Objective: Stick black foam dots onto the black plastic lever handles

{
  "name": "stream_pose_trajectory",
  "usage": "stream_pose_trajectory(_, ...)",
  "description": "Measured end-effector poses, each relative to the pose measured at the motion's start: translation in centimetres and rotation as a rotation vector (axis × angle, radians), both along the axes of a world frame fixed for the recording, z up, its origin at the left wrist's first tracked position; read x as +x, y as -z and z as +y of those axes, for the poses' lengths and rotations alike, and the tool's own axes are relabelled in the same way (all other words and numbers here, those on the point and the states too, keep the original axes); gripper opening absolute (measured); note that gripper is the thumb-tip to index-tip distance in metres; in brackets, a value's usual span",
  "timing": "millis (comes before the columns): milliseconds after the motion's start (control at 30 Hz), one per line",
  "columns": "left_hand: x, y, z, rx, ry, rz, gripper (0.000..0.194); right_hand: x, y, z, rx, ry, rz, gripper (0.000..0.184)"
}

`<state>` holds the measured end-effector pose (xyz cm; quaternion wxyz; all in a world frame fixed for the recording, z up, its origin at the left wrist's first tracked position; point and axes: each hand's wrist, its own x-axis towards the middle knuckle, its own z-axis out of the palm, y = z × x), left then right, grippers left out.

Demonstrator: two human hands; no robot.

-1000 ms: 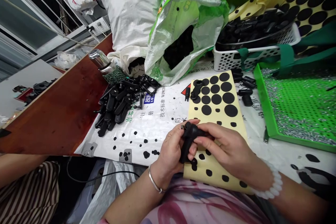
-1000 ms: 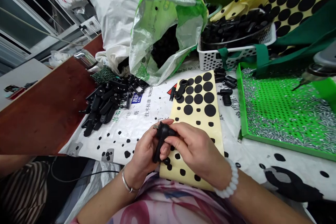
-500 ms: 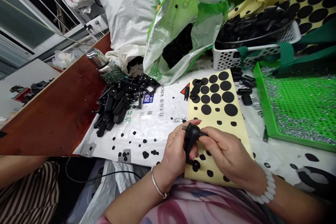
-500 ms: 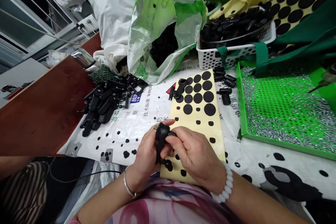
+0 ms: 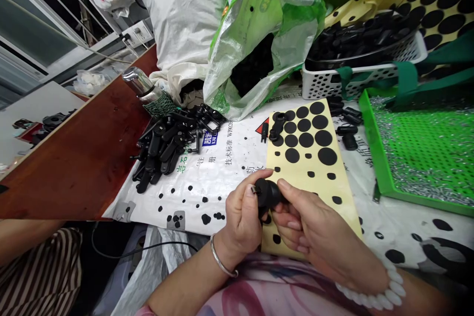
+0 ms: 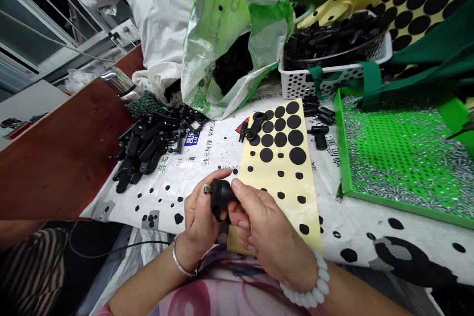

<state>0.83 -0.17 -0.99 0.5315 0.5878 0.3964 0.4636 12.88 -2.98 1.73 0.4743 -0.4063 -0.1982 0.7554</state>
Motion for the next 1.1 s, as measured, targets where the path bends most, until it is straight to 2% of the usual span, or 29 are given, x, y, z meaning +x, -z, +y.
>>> stream_pose_trajectory(100,0.4,-0.3,0.5,-0.143,0.034,-0.076,0.047,0.5,0.4,0.3,0.000,-0.068,-0.032,0.052)
stream_pose_trajectory(200,0.4,-0.6,1.2,-0.283,0.079,-0.145,0.051,1.7,1.1,0.3,0.102,-0.091,-0.218,0.058)
stream_pose_trajectory(333,-0.4,-0.8,2.0,-0.379,0.080,-0.203,0.054,4.4,1.7,0.0,0.244,0.021,-0.512,0.048)
stream_pose_trajectory(433,-0.6,-0.9,2.0,-0.388,0.146,-0.204,0.047,5.8,1.5,0.1,0.330,0.133,-0.727,0.039)
stream_pose_trajectory(533,-0.4,-0.9,1.8,-0.370,0.232,-0.127,0.048,5.7,1.3,0.2,0.456,0.262,-0.923,0.026)
stream_pose_trajectory(600,-0.3,-1.0,1.6,-0.328,0.230,-0.078,0.048,5.3,1.6,0.3,0.525,0.309,-0.980,0.022)
stream_pose_trajectory(733,-0.5,-1.2,1.5,-0.253,0.187,-0.046,0.049,5.0,2.4,0.2,0.556,0.284,-1.033,0.018)
stream_pose_trajectory(867,-0.8,-1.5,1.5,-0.232,0.143,-0.009,0.049,6.2,2.6,0.2,0.584,0.285,-1.122,0.017)
stream_pose_trajectory(1000,-1.3,-0.7,2.4,-0.139,0.041,0.105,0.049,8.5,2.3,1.4,0.719,0.310,-1.435,0.016)
stream_pose_trajectory(1100,-2.0,0.6,3.6,-0.048,0.012,0.301,0.050,9.5,2.3,3.5,0.765,0.171,-1.746,0.020)
